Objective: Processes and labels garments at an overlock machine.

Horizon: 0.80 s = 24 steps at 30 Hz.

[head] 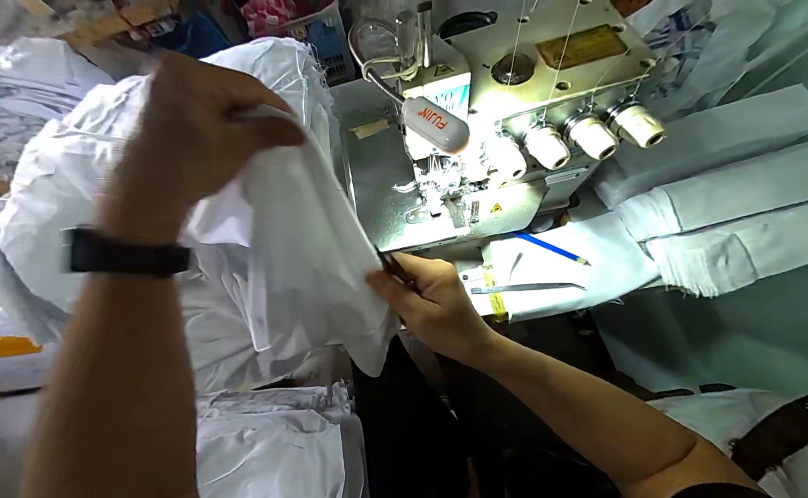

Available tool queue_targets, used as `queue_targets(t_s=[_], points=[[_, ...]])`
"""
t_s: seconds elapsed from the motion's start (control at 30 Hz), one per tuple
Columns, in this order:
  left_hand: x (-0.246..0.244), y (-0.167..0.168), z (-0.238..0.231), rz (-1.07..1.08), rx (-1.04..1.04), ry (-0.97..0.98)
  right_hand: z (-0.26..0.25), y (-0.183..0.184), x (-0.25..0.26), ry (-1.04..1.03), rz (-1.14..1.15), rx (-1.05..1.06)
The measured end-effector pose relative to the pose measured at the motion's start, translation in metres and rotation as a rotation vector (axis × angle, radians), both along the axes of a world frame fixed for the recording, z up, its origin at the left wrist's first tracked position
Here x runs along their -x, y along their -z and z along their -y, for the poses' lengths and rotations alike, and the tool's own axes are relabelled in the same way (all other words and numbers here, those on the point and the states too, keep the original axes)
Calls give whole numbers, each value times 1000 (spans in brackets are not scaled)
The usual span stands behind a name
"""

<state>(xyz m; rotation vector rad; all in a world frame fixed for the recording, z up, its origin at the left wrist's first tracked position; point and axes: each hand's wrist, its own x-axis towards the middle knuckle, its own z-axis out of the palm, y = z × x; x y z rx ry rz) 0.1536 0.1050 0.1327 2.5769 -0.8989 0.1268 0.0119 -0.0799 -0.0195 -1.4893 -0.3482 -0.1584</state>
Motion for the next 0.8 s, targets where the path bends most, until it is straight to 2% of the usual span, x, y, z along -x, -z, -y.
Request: queue_targets(t_s=[0.1,0.2,0.4,0.5,0.8], points=[[-20,47,25,-86,39,148,19,34,9,76,-111,-16],[-25,79,41,-241,128,198,35,62,16,154,-69,8],[-13,118,67,-368,256,42,40,125,12,366,168,156],[-10,122,72,-389,245,-18,34,150,8,443,242,168],[-9,127,69,-389,294,-23,36,152,7,446,265,173]])
